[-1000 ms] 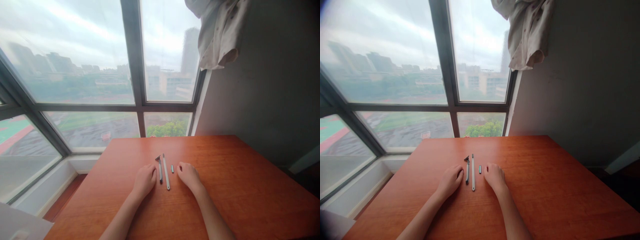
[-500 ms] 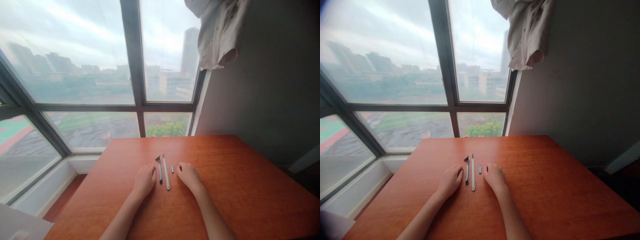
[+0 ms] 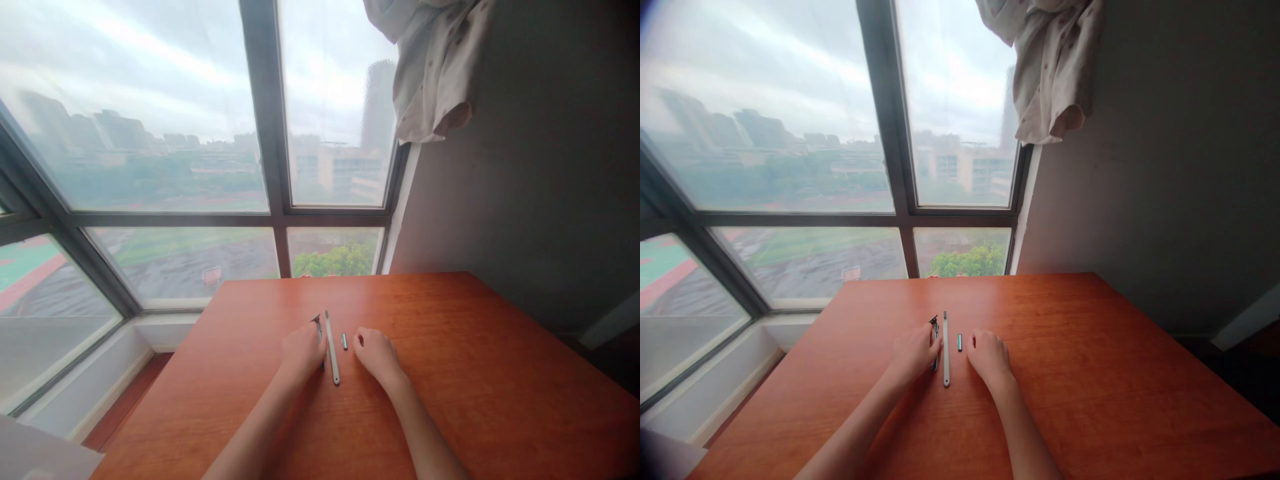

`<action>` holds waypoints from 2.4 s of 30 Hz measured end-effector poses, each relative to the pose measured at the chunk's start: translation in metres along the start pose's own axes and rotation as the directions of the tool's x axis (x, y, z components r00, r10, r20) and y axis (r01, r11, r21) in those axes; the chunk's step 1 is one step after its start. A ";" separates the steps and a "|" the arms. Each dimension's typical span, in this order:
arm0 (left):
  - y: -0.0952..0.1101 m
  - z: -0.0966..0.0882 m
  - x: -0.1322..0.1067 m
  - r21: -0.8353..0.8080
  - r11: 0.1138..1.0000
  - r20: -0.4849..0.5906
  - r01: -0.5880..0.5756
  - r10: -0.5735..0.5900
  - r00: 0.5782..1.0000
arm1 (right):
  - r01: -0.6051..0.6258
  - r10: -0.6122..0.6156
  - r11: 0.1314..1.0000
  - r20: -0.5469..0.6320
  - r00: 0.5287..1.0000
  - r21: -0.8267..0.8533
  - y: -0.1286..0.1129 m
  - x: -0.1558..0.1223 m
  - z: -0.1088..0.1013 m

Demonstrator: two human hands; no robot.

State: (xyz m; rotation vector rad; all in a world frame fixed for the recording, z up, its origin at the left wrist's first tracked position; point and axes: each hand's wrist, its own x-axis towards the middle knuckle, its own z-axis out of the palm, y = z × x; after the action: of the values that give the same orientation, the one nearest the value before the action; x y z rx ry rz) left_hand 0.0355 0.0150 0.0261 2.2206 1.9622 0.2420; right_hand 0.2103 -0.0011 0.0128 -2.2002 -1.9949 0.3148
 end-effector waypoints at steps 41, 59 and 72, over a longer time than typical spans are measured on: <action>-0.027 -0.001 -0.022 -0.951 0.268 0.207 0.152 0.190 0.960 | 0.186 -0.403 0.225 -0.082 0.912 0.956 -0.003 -0.001 0.001; -0.027 0.006 -0.018 -0.934 0.304 0.274 0.188 0.272 0.922 | 0.213 -0.513 0.148 -0.109 0.851 0.966 -0.006 -0.007 -0.002; -0.025 0.000 -0.020 -0.924 0.344 0.254 0.166 0.229 0.940 | 0.222 -0.507 0.115 -0.135 0.851 0.968 -0.007 -0.008 0.001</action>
State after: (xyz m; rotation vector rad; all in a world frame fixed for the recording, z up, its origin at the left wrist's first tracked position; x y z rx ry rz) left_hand 0.0090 -0.0014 0.0199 1.3307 1.0450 0.7277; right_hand 0.2031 -0.0086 0.0142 -0.7814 -1.5180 1.3649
